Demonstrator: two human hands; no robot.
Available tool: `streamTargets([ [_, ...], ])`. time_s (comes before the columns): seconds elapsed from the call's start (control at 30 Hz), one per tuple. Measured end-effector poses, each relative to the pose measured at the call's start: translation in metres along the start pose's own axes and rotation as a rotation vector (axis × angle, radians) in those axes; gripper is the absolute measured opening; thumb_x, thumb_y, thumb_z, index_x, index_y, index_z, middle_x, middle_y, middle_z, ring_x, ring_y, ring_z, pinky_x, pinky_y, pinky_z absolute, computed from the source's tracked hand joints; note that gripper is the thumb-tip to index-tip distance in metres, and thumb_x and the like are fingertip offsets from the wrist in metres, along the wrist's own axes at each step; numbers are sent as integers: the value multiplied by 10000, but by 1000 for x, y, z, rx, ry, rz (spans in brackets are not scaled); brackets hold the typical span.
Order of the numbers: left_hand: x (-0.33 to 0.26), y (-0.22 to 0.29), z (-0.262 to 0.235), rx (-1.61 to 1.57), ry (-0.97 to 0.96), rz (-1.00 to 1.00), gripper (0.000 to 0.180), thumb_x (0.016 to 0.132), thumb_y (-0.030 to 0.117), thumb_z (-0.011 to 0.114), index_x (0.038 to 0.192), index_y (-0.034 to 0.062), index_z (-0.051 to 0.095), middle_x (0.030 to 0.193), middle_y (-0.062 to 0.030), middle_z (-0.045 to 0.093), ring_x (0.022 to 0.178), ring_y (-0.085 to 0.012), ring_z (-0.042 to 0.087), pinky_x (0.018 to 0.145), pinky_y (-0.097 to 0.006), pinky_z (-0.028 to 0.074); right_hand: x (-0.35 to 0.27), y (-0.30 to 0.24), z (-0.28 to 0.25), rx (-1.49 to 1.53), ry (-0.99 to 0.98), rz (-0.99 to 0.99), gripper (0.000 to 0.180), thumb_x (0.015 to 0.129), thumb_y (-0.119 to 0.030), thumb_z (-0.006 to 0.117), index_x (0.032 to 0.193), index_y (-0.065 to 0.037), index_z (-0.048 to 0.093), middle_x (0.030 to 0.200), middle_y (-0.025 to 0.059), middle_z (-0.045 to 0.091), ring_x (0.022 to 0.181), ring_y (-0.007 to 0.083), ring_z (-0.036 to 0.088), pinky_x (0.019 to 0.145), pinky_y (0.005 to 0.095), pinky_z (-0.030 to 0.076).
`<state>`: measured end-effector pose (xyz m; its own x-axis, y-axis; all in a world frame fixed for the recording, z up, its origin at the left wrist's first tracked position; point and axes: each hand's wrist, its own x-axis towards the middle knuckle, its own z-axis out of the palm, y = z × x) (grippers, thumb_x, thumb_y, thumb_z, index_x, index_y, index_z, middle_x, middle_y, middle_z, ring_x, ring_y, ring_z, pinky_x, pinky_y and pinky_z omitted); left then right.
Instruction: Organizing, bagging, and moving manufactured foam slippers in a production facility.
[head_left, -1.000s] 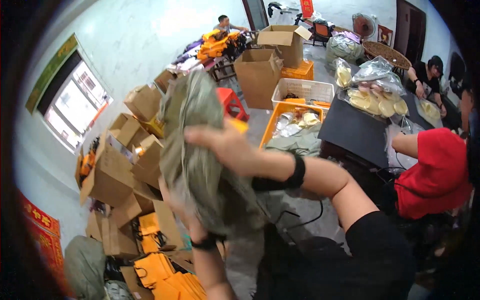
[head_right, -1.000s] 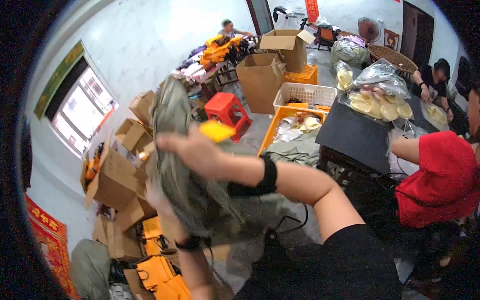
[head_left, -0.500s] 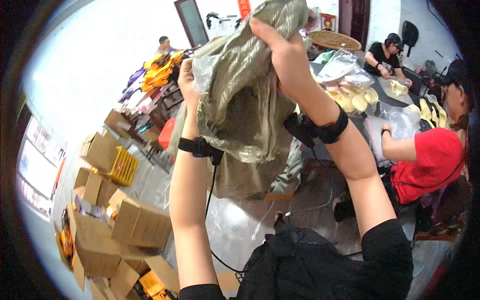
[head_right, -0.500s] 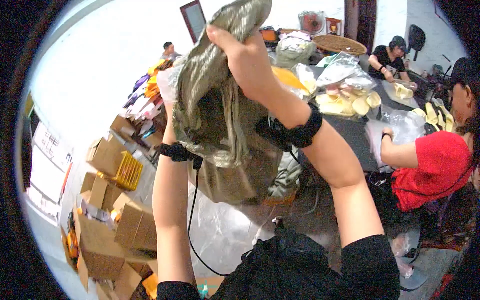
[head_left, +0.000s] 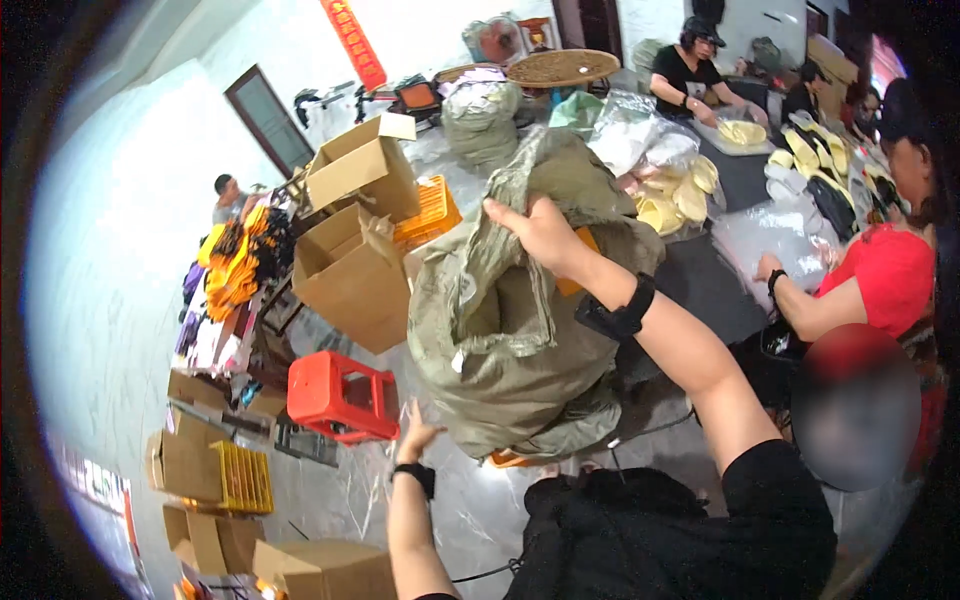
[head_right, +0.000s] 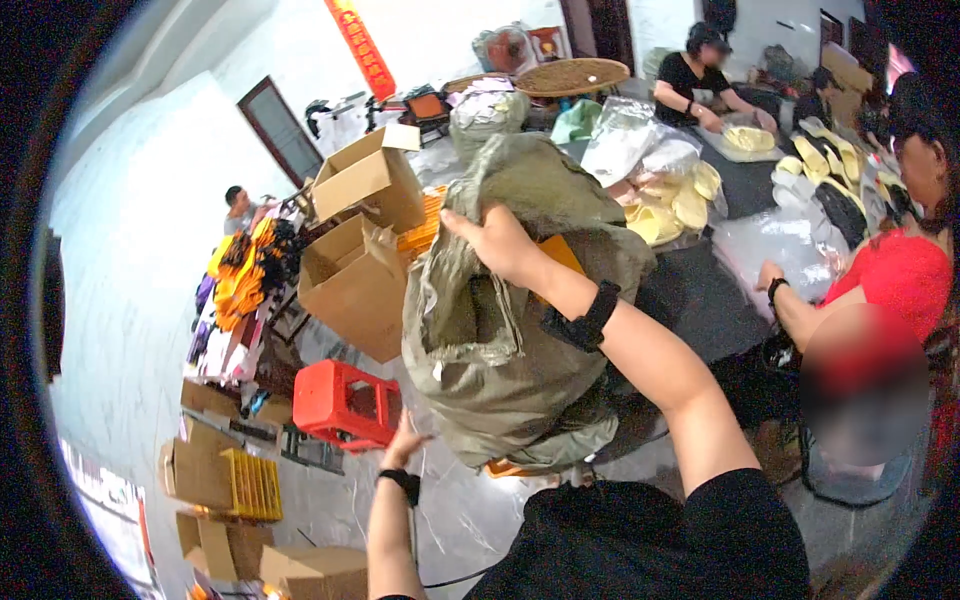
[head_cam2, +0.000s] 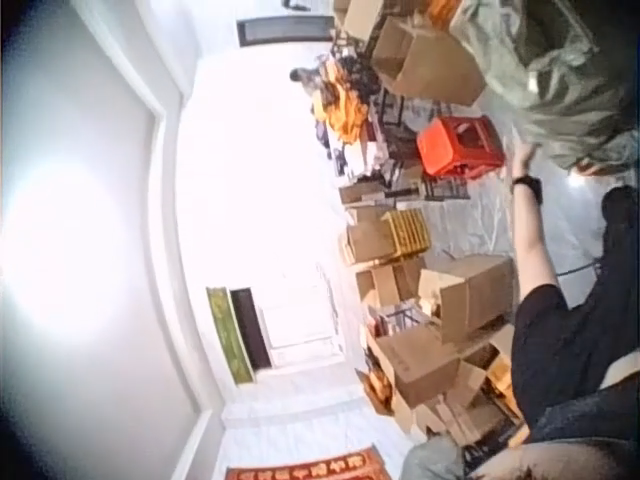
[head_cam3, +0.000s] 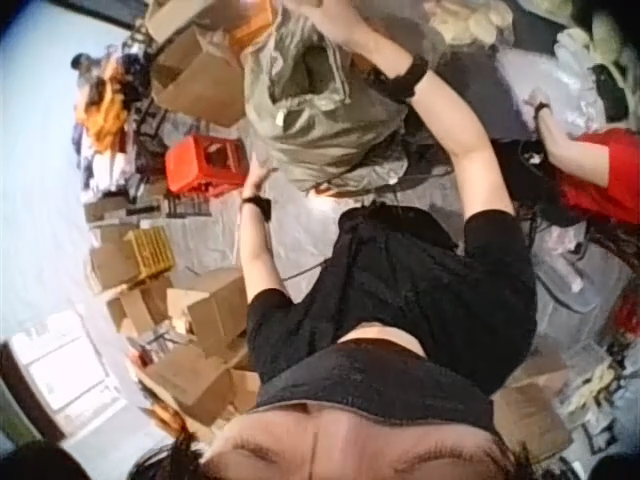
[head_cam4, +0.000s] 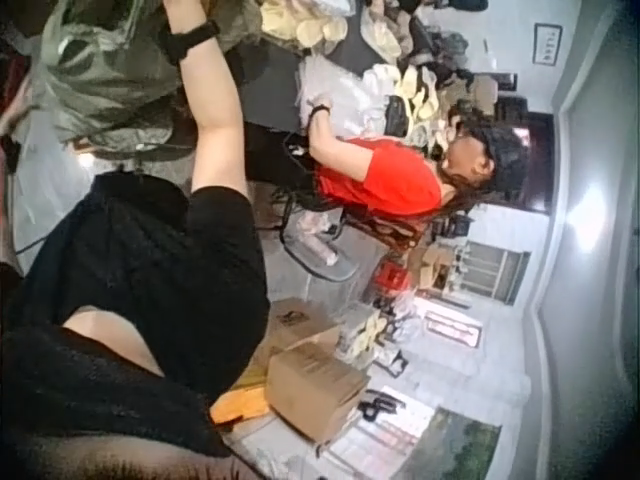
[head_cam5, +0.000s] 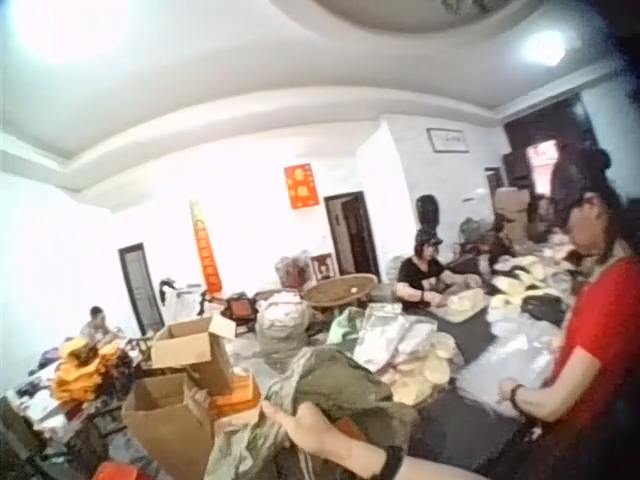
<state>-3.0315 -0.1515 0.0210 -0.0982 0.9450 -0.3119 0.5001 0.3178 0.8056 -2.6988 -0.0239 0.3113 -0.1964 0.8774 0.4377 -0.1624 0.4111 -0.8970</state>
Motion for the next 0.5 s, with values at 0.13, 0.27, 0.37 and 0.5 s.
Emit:
streamTargets([
  [0.13,39,-70,29,188,111,-97,1255,532,244,830,1392,88,-70,1412,-265,94,1334,-321,74,1074,-411,154,18,-4,19,137,19,102,247,873,-226,539,930,9,592,830,28,594,740,88,524,683,272,425],
  [0.27,106,-104,50,-6,84,139,1157,581,208,798,1387,30,-13,1398,-236,183,1292,-274,217,1048,-348,219,42,-26,21,73,88,141,323,835,-303,602,902,12,577,811,49,608,707,90,558,624,261,447],
  [0.37,144,-116,87,-413,-133,115,783,707,149,685,1334,28,232,1294,-126,383,1162,-220,393,973,-340,321,44,-31,13,-173,85,107,406,817,-421,605,809,-21,537,721,-3,517,655,72,474,584,250,405],
  [0.5,142,-98,108,-737,-200,43,535,799,153,604,1282,114,376,1213,-34,466,1045,-191,489,837,-348,431,15,-4,-28,-318,1,-41,365,775,-279,690,931,-12,494,839,-13,479,765,69,409,675,239,375],
])
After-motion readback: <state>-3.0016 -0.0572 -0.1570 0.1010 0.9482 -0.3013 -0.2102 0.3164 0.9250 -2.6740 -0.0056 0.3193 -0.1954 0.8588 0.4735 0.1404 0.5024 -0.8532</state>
